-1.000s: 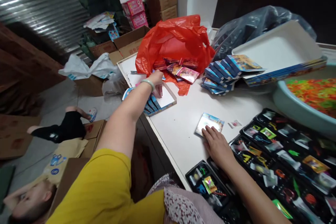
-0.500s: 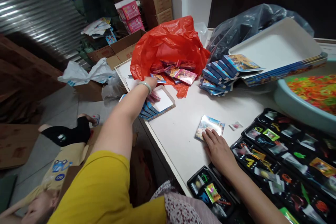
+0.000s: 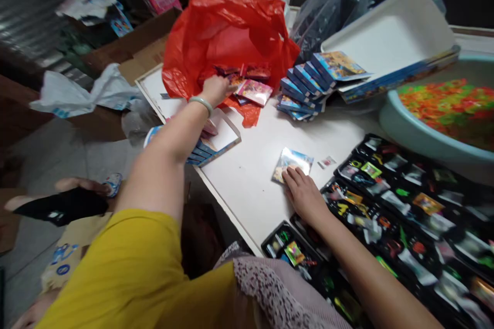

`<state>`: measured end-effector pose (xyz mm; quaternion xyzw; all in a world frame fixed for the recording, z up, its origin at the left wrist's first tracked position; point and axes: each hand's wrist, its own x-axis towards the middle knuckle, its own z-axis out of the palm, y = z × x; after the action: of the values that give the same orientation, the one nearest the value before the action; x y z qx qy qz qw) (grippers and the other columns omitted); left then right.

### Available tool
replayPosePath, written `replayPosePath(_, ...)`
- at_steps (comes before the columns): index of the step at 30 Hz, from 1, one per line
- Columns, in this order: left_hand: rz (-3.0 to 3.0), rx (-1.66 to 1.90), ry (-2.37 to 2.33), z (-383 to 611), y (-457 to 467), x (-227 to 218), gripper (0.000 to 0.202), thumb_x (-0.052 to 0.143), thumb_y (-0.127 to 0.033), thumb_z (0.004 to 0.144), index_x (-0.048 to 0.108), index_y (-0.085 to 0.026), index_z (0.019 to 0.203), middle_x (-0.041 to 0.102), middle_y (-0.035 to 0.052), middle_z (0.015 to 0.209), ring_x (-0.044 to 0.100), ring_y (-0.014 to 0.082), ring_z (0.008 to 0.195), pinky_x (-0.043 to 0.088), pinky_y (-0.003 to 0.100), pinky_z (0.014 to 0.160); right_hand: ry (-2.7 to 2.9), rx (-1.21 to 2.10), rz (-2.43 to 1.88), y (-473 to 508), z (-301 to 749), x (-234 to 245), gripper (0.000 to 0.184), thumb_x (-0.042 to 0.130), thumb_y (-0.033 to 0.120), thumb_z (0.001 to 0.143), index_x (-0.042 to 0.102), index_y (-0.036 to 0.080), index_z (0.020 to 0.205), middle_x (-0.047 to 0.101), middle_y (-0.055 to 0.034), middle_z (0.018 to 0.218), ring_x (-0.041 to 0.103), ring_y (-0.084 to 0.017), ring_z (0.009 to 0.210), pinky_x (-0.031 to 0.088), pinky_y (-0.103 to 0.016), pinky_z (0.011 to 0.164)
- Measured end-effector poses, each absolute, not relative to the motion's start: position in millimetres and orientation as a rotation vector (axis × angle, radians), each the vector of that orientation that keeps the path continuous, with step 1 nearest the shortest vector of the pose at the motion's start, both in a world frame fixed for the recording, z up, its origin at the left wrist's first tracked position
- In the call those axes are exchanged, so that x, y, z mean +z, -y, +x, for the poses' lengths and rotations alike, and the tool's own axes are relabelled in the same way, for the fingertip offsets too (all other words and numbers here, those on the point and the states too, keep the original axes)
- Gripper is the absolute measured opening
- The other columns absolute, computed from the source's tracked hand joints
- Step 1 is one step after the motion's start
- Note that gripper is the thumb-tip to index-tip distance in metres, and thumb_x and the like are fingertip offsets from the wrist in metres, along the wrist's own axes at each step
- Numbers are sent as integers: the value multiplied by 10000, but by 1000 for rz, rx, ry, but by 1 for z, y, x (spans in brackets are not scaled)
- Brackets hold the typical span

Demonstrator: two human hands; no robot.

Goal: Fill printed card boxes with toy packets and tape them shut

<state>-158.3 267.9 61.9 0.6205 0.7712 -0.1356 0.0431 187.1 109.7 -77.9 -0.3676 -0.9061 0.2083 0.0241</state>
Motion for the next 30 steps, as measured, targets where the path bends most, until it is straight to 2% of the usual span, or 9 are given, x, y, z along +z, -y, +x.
replayPosePath(2, 2164, -296, -2249, -134, -258, 73, 287, 404, -159, 944, 560, 29, 1094, 565, 154, 1072, 495, 297, 1143, 386, 502, 995, 2800, 707, -1151, -122, 184, -71, 472, 412, 171, 916, 473, 134, 1383, 460, -168, 1453, 379, -333, 1369, 396, -526, 1051)
replayPosePath(5, 2413, -23, -1981, -94, -212, 76, 229, 404, -160, 937, 601, -65, 1005, 554, 110, 1015, 515, 269, 1085, 427, 468, 951, 2751, 813, -1158, -131, 192, -55, 487, 502, 201, 893, 475, 107, 1371, 449, -189, 1453, 369, -340, 1369, 360, -524, 1079)
replayPosePath(8, 2487, 198, -1706, -63, -134, 61, 190, 433, -183, 913, 611, -144, 862, 560, 92, 897, 552, 247, 961, 486, 414, 844, 2613, 839, -1147, -108, 217, -29, 397, 515, 246, 915, 547, 139, 1295, 534, -162, 1368, 445, -302, 1304, 378, -483, 1068)
replayPosePath(12, 2565, 114, -1455, -43, -33, 32, 238, 393, -178, 918, 608, -146, 822, 610, 113, 881, 567, 224, 837, 507, 373, 723, 2664, 962, -928, -34, 253, 3, 304, 470, 266, 953, 597, 194, 1221, 631, -110, 1221, 571, -234, 1115, 454, -421, 978)
replayPosePath(16, 2483, 200, -1370, -33, 18, 1, 205, 443, -244, 931, 593, -156, 822, 627, 102, 848, 582, 200, 802, 513, 341, 705, 2809, 835, -1057, 27, 261, 8, 431, 598, 268, 888, 547, 213, 1312, 503, -128, 1404, 462, -304, 1257, 409, -470, 1021)
replayPosePath(19, 2413, 326, -1416, -29, 27, -15, 212, 445, -278, 940, 565, -156, 815, 632, 106, 891, 597, 193, 843, 517, 330, 726, 2838, 757, -1148, 42, 251, 2, 474, 600, 314, 888, 517, 268, 1352, 417, -104, 1486, 364, -325, 1344, 362, -492, 1056)
replayPosePath(23, 2360, 440, -1356, -26, 26, -20, 192, 446, -260, 937, 540, -157, 804, 643, 112, 935, 611, 186, 861, 513, 320, 735, 2849, 750, -1265, 47, 238, -3, 469, 580, 377, 889, 533, 270, 1344, 399, -97, 1504, 335, -354, 1365, 349, -517, 1061)
replayPosePath(26, 2277, 525, -1286, -24, 23, -21, 198, 466, -272, 932, 538, -161, 785, 658, 106, 923, 624, 180, 837, 506, 310, 712, 2826, 799, -1333, 50, 233, -6, 489, 564, 357, 892, 519, 250, 1367, 397, -108, 1506, 326, -371, 1376, 350, -518, 1070)
replayPosePath(30, 2077, 616, -1230, -23, 19, -24, 218, 508, -292, 914, 539, -168, 737, 680, 100, 1008, 643, 167, 915, 509, 308, 771, 2798, 851, -1373, 48, 229, -7, 550, 618, 327, 851, 509, 239, 1383, 382, -130, 1510, 289, -409, 1392, 323, -544, 1092)
